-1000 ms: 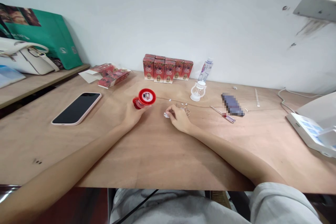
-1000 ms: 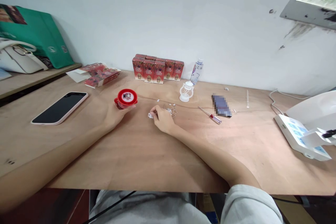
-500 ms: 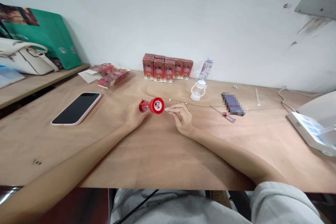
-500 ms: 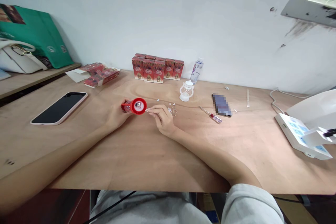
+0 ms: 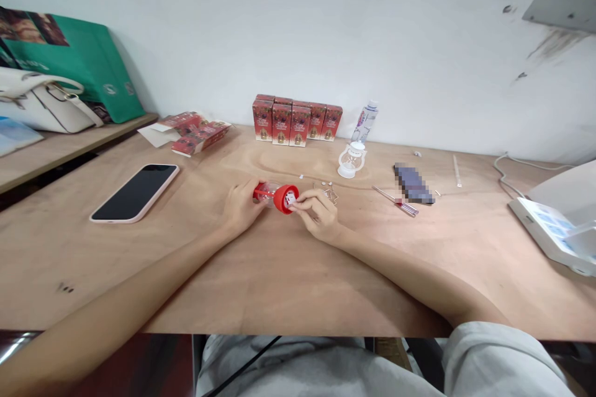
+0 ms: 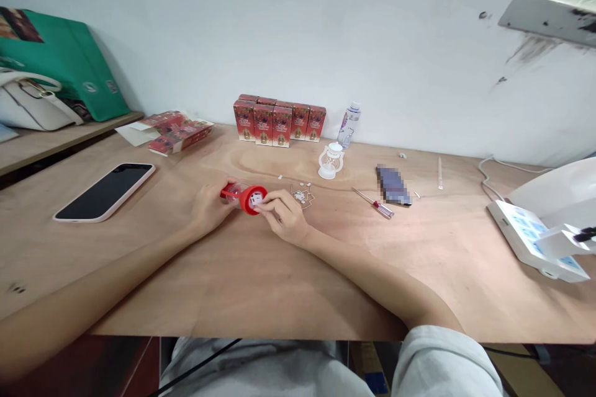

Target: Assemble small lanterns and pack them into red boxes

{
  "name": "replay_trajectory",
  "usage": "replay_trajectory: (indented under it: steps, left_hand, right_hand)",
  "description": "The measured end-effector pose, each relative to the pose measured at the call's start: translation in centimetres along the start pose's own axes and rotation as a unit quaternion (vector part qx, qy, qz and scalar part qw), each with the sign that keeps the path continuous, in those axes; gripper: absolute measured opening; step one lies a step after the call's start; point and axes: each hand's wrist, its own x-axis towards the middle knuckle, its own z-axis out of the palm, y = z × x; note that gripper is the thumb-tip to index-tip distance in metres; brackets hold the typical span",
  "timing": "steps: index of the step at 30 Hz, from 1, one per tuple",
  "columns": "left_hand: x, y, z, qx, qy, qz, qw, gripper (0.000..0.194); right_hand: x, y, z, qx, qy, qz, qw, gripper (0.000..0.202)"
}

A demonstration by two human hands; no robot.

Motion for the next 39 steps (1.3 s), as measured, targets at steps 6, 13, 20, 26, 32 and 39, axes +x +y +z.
replay_trajectory:
  steps: [6,13,20,26,32,39]
  left_hand:
    - [0.05,0.04,-0.02,-0.01,-0.001,0.002,1.0,0.025]
    - [-0.02,0.02,0.03,0.022,-0.003,0.018,1.0,0.026]
    - [-0.04,-0.01,-0.02,0.014,-0.005,0.022,1.0,0.026]
    - [0.02,-0.12,0.09,-0.006,-0.009,0.014,1.0,0.025]
    - [0.01,-0.04,0.01,-0.006,-0.01,0.024,1.0,0.024]
    - [0.01,0.02,-0.06,0.0,-0.016,0.017,1.0,0.025]
  right_hand:
    - [0.12,-0.1,0.03,-0.043,-0.007,-0.03,0.999,0.008]
    - [0.03,0.01,0.12,-0.052,-0.015,-0.029,0.998,0.01]
    - [-0.03,0.1,0.13,-0.042,-0.017,-0.034,0.998,0.01]
    - [-0.04,0.01,0.07,-0.059,-0.024,-0.04,0.997,0.011]
    - [0.02,-0.14,0.07,-0.088,-0.046,-0.066,0.993,0.015]
    - [0.03,-0.14,0.08,-0.091,-0.052,-0.058,0.993,0.015]
